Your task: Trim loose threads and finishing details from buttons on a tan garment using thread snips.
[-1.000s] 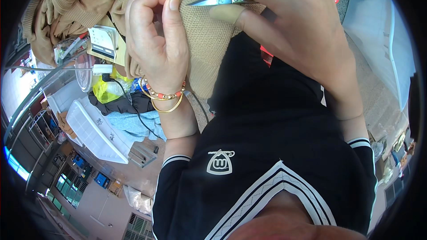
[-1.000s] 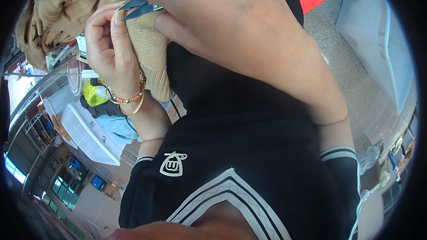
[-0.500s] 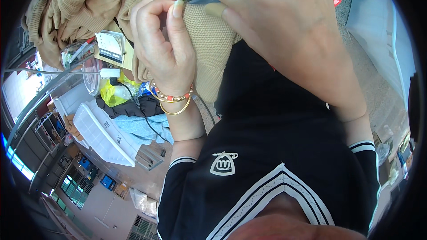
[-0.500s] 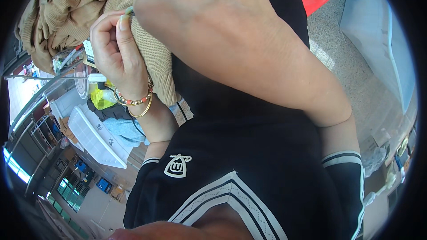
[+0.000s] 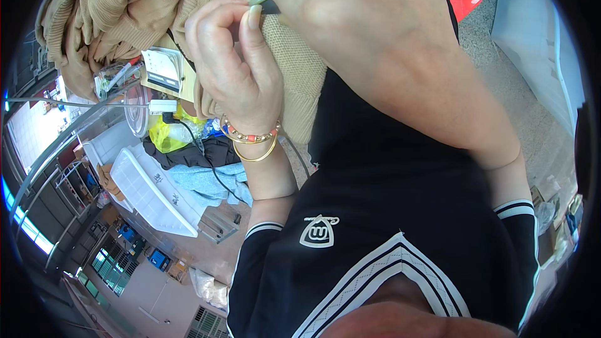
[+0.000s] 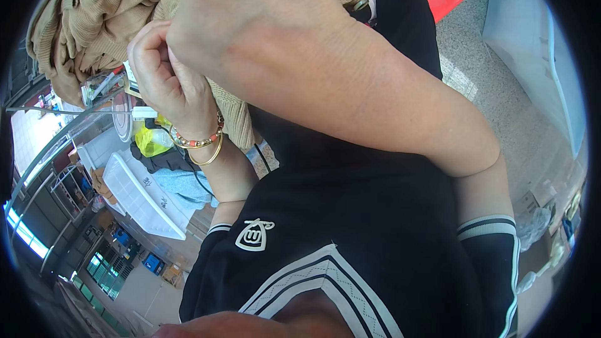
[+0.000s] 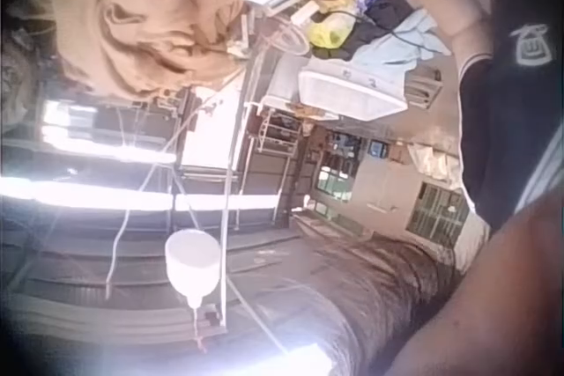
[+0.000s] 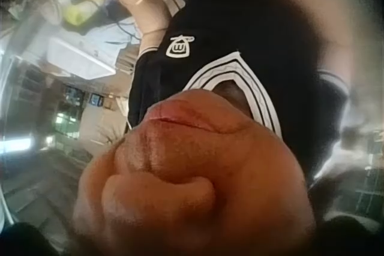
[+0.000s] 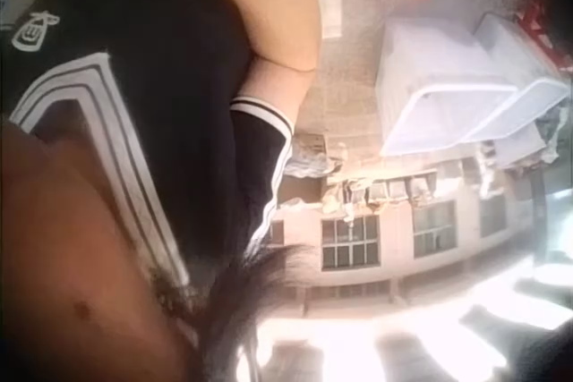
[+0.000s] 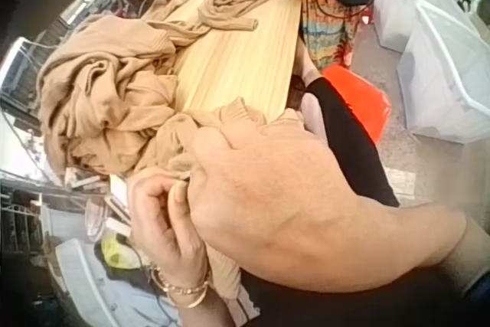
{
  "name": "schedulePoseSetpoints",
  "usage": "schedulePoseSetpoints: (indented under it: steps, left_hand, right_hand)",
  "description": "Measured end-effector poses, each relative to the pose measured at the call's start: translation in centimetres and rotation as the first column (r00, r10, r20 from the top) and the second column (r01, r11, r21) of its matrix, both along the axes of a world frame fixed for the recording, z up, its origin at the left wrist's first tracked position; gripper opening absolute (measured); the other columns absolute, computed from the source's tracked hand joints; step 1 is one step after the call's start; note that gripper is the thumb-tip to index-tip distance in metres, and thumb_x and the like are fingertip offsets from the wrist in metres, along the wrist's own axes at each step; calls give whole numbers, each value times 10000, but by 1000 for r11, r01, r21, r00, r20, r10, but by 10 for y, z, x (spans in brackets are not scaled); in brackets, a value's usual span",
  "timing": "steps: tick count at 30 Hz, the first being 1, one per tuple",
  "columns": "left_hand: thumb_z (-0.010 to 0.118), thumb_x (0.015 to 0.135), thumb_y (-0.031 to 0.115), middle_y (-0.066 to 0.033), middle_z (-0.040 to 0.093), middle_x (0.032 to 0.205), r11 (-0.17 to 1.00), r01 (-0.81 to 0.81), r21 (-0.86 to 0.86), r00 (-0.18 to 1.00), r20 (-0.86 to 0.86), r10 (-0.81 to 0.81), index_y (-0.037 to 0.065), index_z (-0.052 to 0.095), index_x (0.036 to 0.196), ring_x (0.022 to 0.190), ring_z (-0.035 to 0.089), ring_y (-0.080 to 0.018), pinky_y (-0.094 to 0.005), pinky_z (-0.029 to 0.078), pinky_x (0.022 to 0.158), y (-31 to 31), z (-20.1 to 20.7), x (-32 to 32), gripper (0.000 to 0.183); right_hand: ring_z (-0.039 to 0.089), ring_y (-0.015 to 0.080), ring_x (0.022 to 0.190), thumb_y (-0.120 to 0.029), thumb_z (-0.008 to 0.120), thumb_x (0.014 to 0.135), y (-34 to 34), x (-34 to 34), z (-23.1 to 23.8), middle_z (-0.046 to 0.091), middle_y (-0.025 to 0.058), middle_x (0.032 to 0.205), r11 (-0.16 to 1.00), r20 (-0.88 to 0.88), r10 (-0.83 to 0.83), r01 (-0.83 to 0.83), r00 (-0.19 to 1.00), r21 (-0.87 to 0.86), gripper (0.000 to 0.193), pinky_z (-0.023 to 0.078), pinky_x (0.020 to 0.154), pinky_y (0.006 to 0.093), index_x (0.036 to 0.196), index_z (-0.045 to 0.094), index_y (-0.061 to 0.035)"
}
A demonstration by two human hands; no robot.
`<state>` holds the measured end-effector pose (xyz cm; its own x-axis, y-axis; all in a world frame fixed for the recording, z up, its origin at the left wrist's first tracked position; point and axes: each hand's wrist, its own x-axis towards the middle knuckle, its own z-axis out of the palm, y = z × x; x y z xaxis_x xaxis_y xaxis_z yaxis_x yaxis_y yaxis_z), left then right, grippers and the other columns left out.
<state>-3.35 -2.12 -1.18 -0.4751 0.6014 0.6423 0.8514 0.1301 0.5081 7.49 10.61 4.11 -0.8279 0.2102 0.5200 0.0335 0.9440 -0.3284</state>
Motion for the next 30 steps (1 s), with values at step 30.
schedulePoseSetpoints:
  steps: [30]
  left_hand:
    - [521,1015,137,-52,668,1089,996,61,64,643,761,-88,-20,634,1170,957,610,-90,-236,474,867,-88,-27,-1,247]
  right_hand:
    - [460,42,646,-90,808,791,9,8,-14,521,-24,723,463,208,127,127,970,-877,258,368,556,204,868,574,-12]
